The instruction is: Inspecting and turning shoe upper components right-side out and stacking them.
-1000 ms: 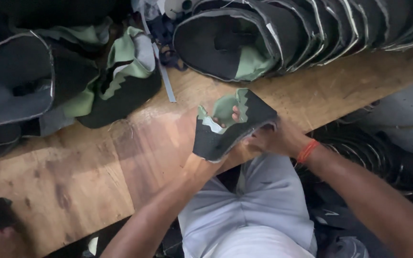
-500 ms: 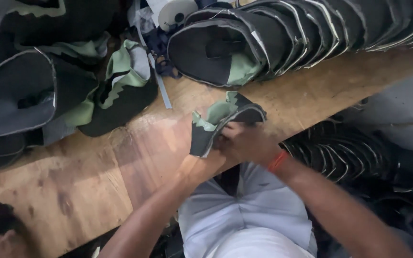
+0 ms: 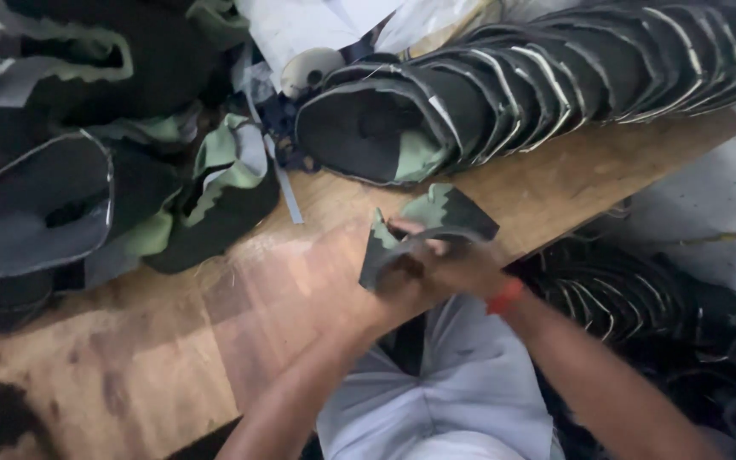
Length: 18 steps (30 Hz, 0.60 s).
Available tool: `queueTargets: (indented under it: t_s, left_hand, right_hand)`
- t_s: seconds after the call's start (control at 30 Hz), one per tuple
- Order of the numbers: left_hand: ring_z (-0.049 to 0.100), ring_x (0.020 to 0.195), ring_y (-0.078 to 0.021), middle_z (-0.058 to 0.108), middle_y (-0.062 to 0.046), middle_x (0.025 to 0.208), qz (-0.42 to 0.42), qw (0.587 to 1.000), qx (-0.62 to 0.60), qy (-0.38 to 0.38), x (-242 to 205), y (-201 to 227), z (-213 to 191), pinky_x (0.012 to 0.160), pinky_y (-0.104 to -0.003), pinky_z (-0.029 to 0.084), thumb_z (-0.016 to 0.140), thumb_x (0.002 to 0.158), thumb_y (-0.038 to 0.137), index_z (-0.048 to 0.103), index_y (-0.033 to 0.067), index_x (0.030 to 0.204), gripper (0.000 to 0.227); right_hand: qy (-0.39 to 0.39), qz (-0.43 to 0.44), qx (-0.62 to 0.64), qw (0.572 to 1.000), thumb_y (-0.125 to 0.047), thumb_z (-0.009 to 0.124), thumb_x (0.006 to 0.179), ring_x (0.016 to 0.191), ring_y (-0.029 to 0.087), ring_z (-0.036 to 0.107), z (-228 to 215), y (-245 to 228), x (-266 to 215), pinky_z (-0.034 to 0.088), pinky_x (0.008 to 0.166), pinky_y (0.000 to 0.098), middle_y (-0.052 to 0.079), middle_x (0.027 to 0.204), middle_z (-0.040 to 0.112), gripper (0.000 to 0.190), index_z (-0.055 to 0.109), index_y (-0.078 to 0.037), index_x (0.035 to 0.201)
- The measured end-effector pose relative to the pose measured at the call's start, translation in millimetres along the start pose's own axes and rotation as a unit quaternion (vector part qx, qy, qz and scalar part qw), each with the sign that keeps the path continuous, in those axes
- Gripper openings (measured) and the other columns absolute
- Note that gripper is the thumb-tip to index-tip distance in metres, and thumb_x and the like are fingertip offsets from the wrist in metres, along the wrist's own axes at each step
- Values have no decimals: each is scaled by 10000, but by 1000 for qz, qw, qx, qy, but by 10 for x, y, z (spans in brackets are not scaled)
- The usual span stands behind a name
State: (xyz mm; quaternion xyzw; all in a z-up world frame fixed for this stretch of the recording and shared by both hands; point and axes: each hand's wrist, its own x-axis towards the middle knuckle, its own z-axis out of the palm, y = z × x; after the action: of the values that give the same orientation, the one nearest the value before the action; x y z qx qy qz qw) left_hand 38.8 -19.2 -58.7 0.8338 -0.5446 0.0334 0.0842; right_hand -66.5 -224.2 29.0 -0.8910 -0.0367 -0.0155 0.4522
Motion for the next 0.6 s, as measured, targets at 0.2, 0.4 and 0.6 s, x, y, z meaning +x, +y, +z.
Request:
queueTargets:
  t_s: [0.2, 0.4, 0.6]
  left_hand:
    - [612, 1189, -443, 649, -286, 1249, -22, 999, -21, 33, 70, -381, 435, 1029, -476, 460, 627, 804, 106, 676, -41, 1227, 450]
    - [633, 1163, -459, 648, -307, 1263, -60, 994, -34, 84, 90, -643, 685, 1007, -487, 488, 631, 801, 114, 664, -38, 1257, 483]
    - [641, 1109, -466, 650, -319, 1226, -135, 986, -72, 60, 107, -198, -77, 986, -497, 503, 664, 787, 176, 649, -47, 1245, 509]
  right_hand:
    - [-10, -149, -107, 983, -223, 640, 906, 1166, 373, 629, 665, 1007, 80, 469, 1027, 440, 240, 1254, 671, 404, 644, -35, 1263]
    - [64, -106, -225, 967, -295, 670, 849, 795, 452, 692, 485, 500, 163, 549, 726, 538, 273, 882, 709, 538, 673, 8, 1293]
    - [30, 62, -250, 966, -358, 640, 989, 896, 460, 668, 423, 497, 415, 525, 806, 537, 246, 958, 717, 333, 745, -113, 1189]
